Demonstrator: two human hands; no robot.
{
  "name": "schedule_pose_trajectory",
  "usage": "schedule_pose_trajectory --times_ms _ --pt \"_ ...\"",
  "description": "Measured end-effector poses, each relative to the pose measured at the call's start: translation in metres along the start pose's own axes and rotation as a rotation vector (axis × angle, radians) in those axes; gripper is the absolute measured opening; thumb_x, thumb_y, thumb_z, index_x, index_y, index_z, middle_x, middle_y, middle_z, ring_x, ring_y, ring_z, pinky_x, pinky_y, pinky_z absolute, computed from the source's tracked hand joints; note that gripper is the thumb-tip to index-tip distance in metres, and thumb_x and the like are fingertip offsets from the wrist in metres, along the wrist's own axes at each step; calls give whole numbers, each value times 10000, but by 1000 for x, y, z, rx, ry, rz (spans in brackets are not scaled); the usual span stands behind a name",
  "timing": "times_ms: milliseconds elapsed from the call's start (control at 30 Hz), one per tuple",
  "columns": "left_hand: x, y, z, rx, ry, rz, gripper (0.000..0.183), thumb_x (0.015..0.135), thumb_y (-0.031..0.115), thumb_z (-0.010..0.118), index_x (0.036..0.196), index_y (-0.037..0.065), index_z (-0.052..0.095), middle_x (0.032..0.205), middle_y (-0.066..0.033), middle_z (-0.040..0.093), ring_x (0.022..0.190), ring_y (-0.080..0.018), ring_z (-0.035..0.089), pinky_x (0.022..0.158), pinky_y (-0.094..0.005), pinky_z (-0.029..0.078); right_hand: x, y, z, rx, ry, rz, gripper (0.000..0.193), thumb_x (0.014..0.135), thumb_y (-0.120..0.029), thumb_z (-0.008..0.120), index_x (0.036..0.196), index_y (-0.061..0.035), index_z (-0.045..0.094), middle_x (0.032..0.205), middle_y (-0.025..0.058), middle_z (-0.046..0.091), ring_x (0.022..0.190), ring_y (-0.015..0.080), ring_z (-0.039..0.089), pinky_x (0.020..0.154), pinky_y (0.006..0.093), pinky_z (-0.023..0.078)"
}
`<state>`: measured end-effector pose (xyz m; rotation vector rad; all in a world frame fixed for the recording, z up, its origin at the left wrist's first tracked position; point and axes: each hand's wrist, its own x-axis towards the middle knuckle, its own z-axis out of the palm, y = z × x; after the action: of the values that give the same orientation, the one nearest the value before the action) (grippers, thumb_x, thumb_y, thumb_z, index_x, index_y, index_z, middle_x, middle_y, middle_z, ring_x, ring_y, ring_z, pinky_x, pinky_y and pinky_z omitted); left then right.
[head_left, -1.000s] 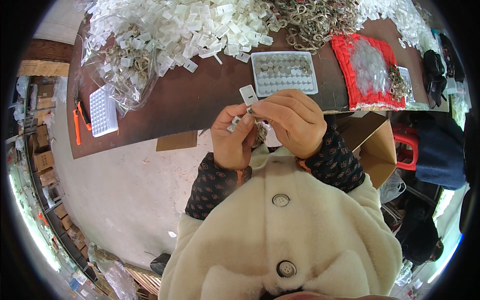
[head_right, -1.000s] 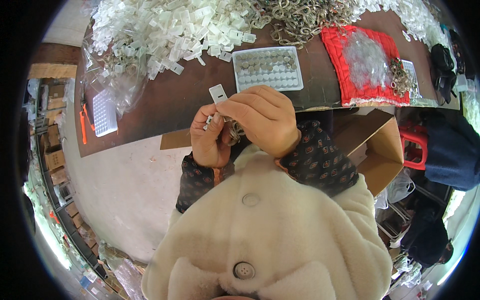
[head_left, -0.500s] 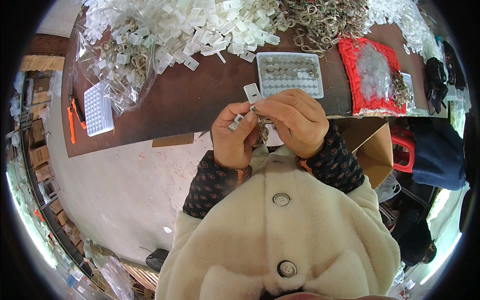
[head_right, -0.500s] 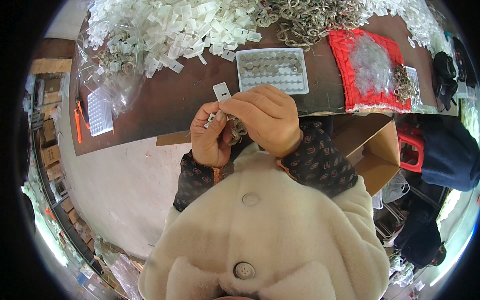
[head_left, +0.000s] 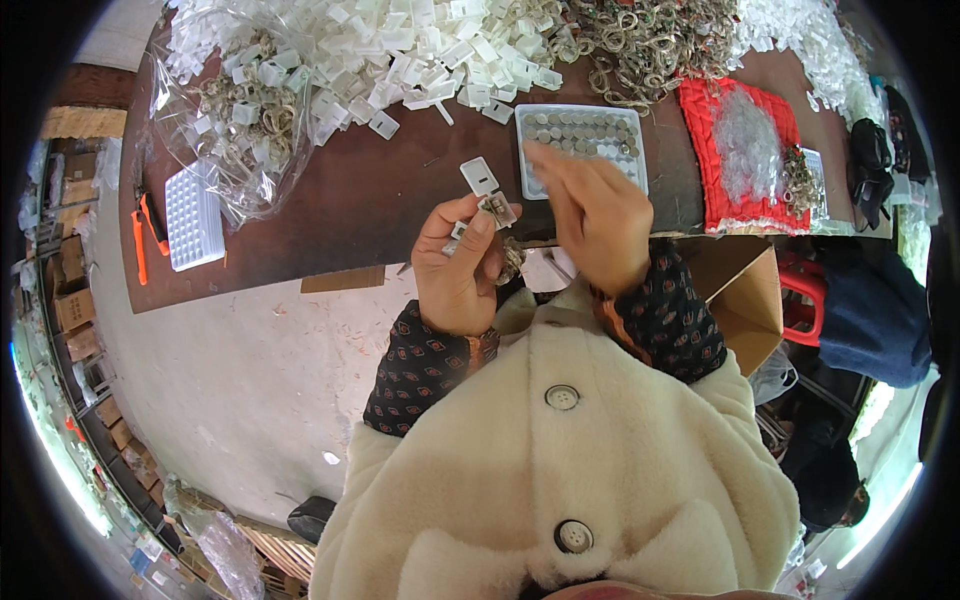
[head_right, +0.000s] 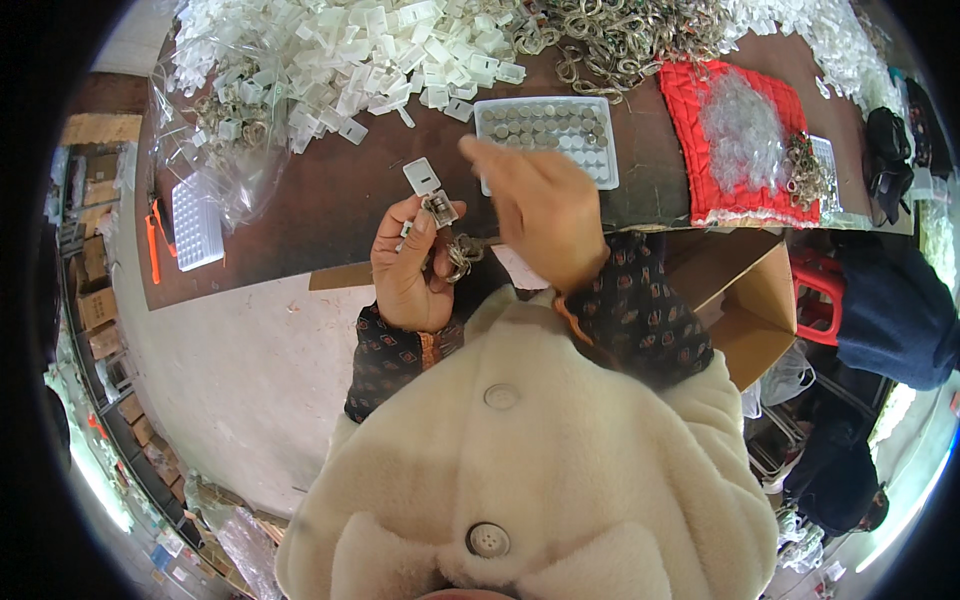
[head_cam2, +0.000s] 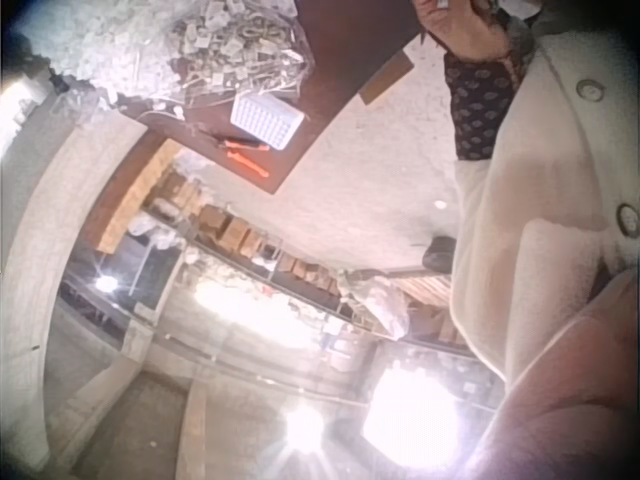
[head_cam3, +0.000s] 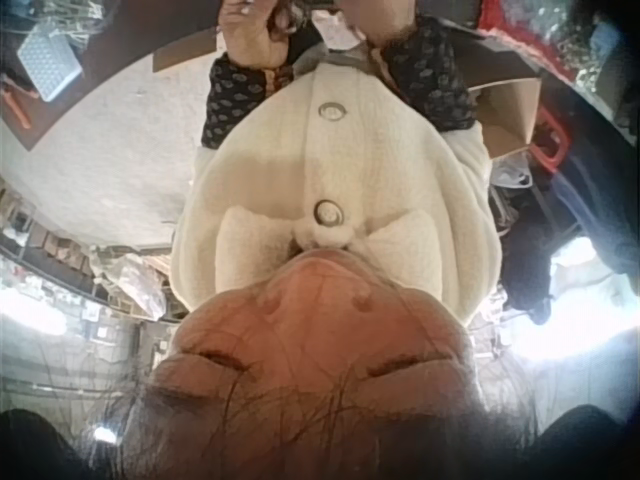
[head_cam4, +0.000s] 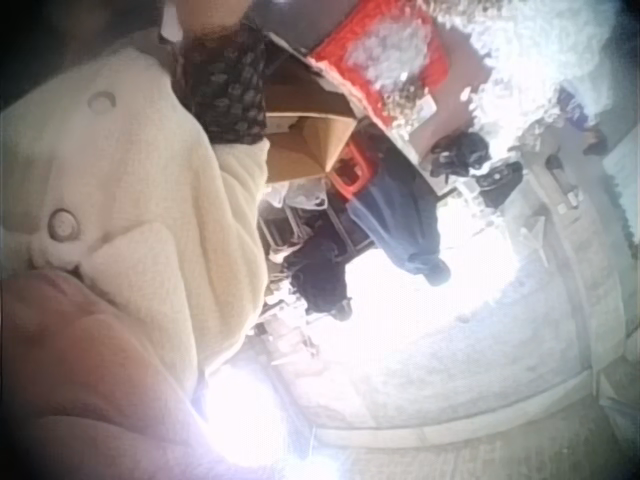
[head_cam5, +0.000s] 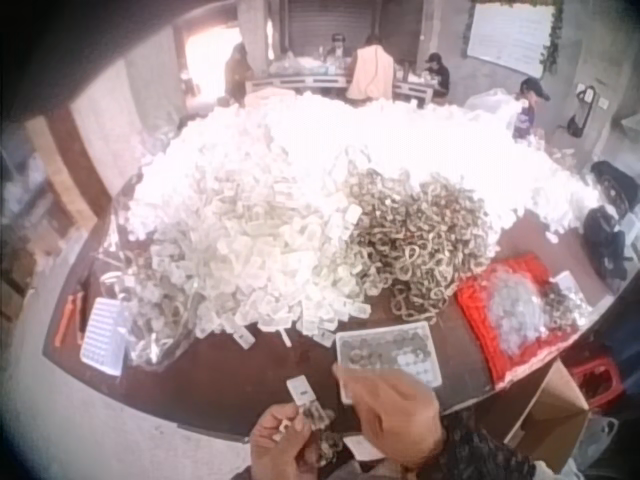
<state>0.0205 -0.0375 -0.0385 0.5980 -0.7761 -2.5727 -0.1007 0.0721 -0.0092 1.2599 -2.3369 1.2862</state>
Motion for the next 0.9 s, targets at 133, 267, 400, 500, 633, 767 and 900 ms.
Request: schedule_pose_trajectory --times_ms 133,267,400,500,633,767,900 --pt "0 1 0 1 -26 -28 130 949 85 631 1079 85 622 1031 -192 710 554 -56 490 467 -180 365 11 27 10 -249 -59 -58 297 783 51 686 1059 -54 708 898 106 664 791 284 629 693 351 515" --pt "0 3 -1 -10 -44 -31 133 945 82 634 1078 89 622 1017 -185 712 558 -53 497 465 -175 364 13 30 10 -254 -68 -128 271 769 57 701 1018 -51 709 897 93 664 789 279 627 686 346 509" --pt "-1 3 0 -13 -46 -24 148 934 70 647 1079 83 622 992 -158 710 563 -57 505 474 -180 373 8 6 -3 59 -32 -29 223 776 52 720 970 -57 704 886 94 691 758 261 651 658 325 523" --pt "-4 1 3 -22 -61 -10 161 923 48 654 1078 71 620 933 -99 688 572 -70 513 486 -191 387 2 -13 -11 168 -35 -38 193 791 53 720 956 -45 694 876 99 705 733 246 666 638 312 530" --pt "-9 0 5 55 -54 26 144 939 91 634 1079 65 609 899 -46 649 533 -67 489 432 -180 363 -1 -24 -16 144 -39 -92 202 779 73 711 950 -30 687 862 99 702 728 246 666 628 319 527" --pt "-14 -1 3 9 -41 -51 133 947 108 631 1070 61 616 902 -38 651 534 -60 477 448 -181 378 0 -24 -24 243 -134 -47 237 757 65 722 970 -34 691 872 95 697 758 260 663 657 334 525" --pt "-16 -3 4 -20 -49 -46 137 971 139 600 1076 52 617 891 -29 647 539 -54 469 465 -180 387 -5 -26 -32 161 -112 -199 265 739 -22 748 998 -45 700 892 87 679 765 267 648 687 367 507"
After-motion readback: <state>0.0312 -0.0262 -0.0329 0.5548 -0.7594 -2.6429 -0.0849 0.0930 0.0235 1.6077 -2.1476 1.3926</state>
